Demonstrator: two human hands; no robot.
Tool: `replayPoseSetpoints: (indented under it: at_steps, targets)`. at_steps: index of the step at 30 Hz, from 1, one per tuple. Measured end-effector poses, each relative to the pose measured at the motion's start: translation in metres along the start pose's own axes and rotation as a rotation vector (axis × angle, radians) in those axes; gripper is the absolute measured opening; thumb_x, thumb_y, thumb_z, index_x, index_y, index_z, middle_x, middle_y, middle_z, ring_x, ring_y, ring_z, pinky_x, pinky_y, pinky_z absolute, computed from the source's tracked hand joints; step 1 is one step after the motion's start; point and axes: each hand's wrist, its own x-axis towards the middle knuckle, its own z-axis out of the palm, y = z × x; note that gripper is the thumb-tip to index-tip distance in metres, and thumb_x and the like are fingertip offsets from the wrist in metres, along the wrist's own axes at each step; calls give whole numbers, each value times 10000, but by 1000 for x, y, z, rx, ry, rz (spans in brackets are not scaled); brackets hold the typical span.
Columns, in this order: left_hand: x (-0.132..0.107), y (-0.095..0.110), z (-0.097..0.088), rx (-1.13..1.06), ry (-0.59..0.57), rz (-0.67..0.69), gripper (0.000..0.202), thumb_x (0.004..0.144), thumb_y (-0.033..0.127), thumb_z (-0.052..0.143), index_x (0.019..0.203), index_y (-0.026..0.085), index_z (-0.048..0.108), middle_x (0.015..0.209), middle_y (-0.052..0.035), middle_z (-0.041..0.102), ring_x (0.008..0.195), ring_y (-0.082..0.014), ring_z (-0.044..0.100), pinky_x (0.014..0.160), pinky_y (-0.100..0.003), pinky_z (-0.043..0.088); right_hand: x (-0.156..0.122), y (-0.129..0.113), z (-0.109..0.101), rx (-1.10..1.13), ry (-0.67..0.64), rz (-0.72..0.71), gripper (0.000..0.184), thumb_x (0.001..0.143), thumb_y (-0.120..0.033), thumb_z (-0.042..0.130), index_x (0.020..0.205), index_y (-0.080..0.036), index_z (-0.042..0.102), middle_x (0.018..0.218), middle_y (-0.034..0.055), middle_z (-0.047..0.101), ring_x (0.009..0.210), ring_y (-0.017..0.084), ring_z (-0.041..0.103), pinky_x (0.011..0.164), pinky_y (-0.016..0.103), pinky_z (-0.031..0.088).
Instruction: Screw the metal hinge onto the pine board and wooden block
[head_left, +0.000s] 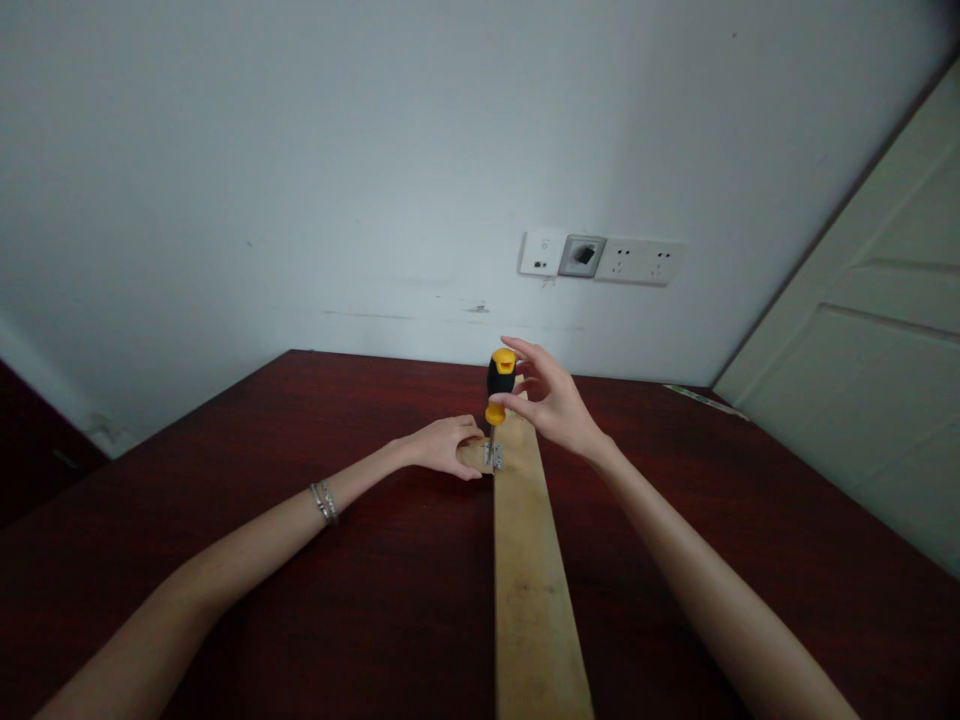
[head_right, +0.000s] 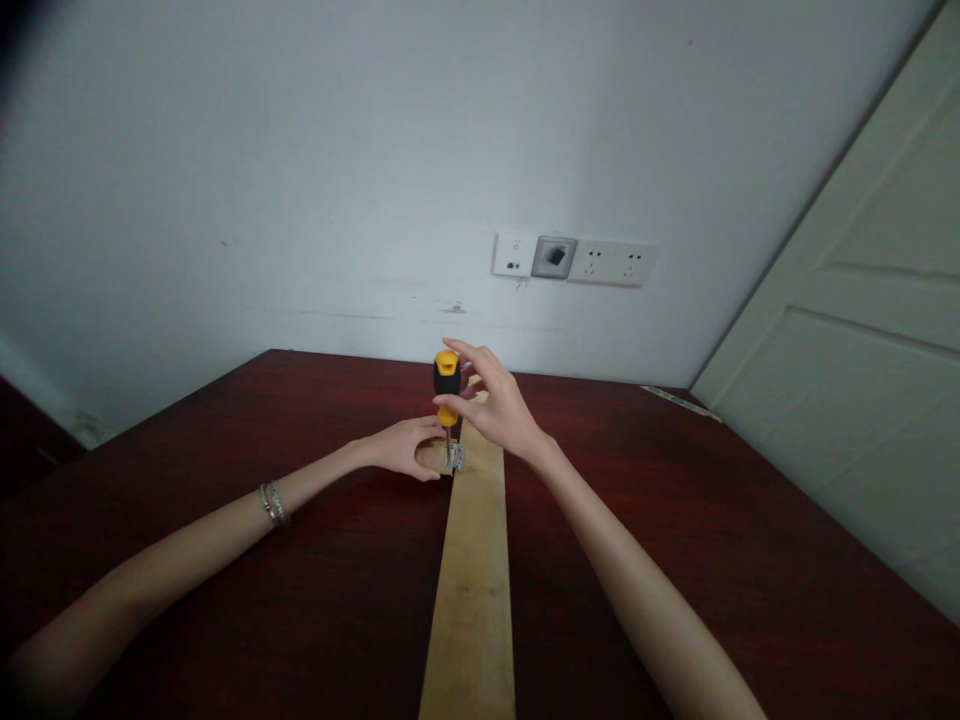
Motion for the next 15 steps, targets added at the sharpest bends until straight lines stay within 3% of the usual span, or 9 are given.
replayPoseSetpoints:
  at_steps: [8, 15]
  targets:
    - [0, -1, 1, 31, -2, 4, 612, 640, 466, 739, 1153, 172, 580, 1190, -109, 558, 1087, -292, 559, 916, -379, 438, 0, 1, 0, -16, 30, -3, 615, 752, -294, 720, 1308, -355, 465, 1172, 52, 513, 895, 182, 543, 633, 310, 564]
    - [0, 0, 0, 28, -3, 14, 620, 644, 473, 735, 1176, 200, 572, 1197, -92, 557, 1084, -284, 559, 916, -373, 436, 0, 0, 1, 11, -7, -3, 580, 766, -294, 702, 1297, -340, 473, 1140, 56, 514, 907, 186, 550, 632, 314, 570]
